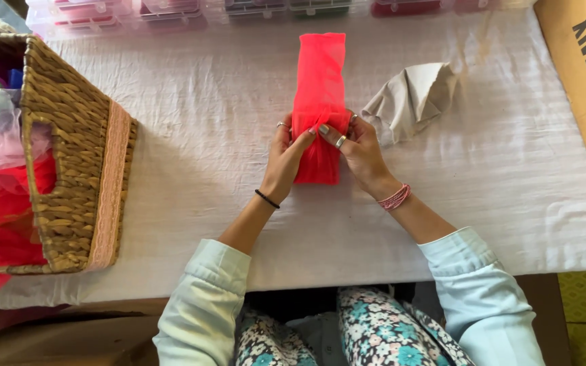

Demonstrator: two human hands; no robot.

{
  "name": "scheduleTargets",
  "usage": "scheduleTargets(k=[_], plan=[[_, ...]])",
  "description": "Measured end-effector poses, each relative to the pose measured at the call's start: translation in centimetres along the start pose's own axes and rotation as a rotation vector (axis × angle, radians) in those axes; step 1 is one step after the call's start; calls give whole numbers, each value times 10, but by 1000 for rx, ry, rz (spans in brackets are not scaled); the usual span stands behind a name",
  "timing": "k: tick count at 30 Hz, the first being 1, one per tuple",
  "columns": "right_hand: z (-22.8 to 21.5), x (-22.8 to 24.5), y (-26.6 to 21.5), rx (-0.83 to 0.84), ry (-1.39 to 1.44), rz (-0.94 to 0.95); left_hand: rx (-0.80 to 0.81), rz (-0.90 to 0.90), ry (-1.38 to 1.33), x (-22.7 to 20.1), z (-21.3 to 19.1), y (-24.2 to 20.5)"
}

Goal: Wrap a small box with pink tissue paper and place it into a plastic container.

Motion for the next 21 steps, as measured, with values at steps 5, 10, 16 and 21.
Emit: scheduleTargets(k=[5,10,16,21], plan=[[-5,12,8,39,-135,-103,66,-161,-224,6,-5,23],[-28,-12,11,-77,-166,-114,9,-210,-232,24,-12,48],[-48,-13,20,-205,-516,-172,-97,-148,-169,33,-5,57],[-42,-2,27,-150,-679,-286,-14,-119,-150,25,-1,48]])
Point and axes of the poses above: each hand's wrist, its own y-axis towards the middle knuckle, its own z-axis out of the palm, x = y × z, the point moved 7 cm from there along y, towards the middle knuckle, and after that the axes turned 15 degrees about -z, right-handed, at the moved point
